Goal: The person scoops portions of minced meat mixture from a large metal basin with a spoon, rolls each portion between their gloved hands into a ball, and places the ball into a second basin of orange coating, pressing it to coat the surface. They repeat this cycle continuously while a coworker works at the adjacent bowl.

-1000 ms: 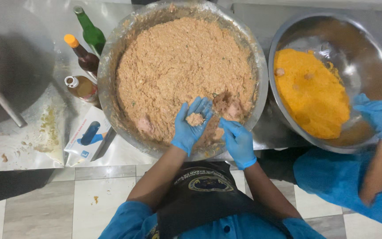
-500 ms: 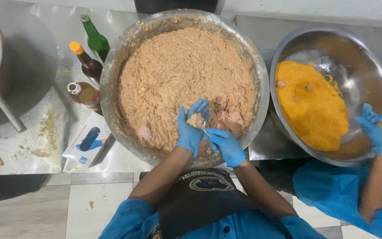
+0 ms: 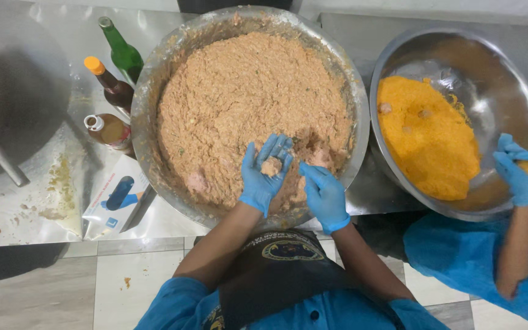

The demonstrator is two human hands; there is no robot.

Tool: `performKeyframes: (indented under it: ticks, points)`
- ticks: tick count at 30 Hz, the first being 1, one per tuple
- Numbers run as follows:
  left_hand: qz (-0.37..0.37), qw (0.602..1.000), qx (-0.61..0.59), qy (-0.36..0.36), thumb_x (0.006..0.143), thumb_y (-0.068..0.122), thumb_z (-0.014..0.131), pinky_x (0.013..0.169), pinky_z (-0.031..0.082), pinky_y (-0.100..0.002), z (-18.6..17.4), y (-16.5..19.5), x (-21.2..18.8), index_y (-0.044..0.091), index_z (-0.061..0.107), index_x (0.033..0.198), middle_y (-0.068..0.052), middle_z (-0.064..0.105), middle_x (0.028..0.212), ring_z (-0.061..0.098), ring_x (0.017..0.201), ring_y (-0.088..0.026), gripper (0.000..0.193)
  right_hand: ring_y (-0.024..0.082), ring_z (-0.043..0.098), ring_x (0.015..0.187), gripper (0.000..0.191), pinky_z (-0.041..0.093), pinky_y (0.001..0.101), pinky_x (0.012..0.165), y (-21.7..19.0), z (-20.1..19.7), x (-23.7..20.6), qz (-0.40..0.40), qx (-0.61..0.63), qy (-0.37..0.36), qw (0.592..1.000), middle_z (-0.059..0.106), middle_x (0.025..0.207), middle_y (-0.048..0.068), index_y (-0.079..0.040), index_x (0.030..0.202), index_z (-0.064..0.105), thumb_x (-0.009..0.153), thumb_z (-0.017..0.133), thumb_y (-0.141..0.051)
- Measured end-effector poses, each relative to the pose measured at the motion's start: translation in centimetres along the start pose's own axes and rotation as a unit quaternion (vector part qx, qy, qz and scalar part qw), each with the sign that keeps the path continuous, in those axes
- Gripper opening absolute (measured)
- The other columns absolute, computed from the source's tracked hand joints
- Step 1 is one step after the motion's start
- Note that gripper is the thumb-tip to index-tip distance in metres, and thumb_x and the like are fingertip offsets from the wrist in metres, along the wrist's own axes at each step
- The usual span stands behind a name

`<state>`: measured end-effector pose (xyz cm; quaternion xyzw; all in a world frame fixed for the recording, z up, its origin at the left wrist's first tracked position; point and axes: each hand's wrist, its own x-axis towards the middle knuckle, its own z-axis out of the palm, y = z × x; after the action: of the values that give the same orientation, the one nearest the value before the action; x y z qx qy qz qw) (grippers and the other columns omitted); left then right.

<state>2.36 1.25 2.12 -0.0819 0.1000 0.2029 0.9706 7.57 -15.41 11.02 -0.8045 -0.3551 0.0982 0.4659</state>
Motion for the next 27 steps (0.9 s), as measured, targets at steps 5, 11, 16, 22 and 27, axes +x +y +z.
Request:
performKeyframes:
  ticks: [5,11,16,22,27]
  points:
    - [0.044,0.995,0.082,0.034,0.106,0.051,0.040,0.119,0.039,-0.046,0.1,-0.3,1.0,-0.005,0.050,0.148,-0.021,0.051,0.155,0.046,0.146,-0.035,0.071,0.014,0.072,0.085,0.029,0.056,0.0287,0.074,2.5,2.1,-0.2,0.036,0.012,-0.078,0.996,0.076,0.104,0.010,-0.006,0.126,0.072,0.098,0.062,-0.008]
    - [0.004,0.994,0.082,0.077,0.104,0.054,0.037,0.116,0.041,-0.046,-1.3,0.5,0.9,-0.003,0.050,0.148,-0.020,0.052,0.153,0.049,0.142,-0.034,0.073,0.009,0.053,0.063,0.035,0.044,0.0253,0.057,5.5,1.8,0.8,0.310,0.265,-0.235,0.883,0.076,0.099,0.006,-0.002,0.128,0.071,0.098,0.059,-0.014]
    - [-0.034,0.998,0.027,0.049,0.104,0.055,0.042,0.112,0.045,-0.050,-1.4,0.3,0.6,-0.003,0.052,0.147,-0.022,0.055,0.146,0.054,0.133,-0.038,0.073,0.008,0.057,0.069,0.034,0.047,0.0247,0.062,4.5,0.9,1.0,0.263,0.245,-0.193,0.913,0.075,0.103,0.004,-0.002,0.130,0.070,0.100,0.058,-0.012]
    - [-0.050,0.995,0.027,0.085,0.100,0.056,0.045,0.107,0.047,-0.053,0.5,-0.1,-0.5,0.002,0.054,0.142,-0.018,0.060,0.142,0.057,0.129,-0.038,0.070,0.015,0.067,0.089,0.033,0.055,0.0281,0.077,1.4,0.1,0.0,-0.123,-0.045,-0.097,0.987,0.071,0.110,0.010,-0.006,0.129,0.073,0.100,0.057,-0.004]
    - [-0.006,0.996,0.070,0.046,0.104,0.054,0.043,0.114,0.043,-0.048,2.7,0.6,-0.6,-0.003,0.053,0.145,-0.021,0.058,0.147,0.054,0.136,-0.038,0.071,0.013,0.066,0.074,0.026,0.055,0.0269,0.068,1.2,-0.3,0.2,0.036,0.031,-0.036,0.998,0.070,0.109,0.008,-0.005,0.123,0.072,0.101,0.058,-0.007]
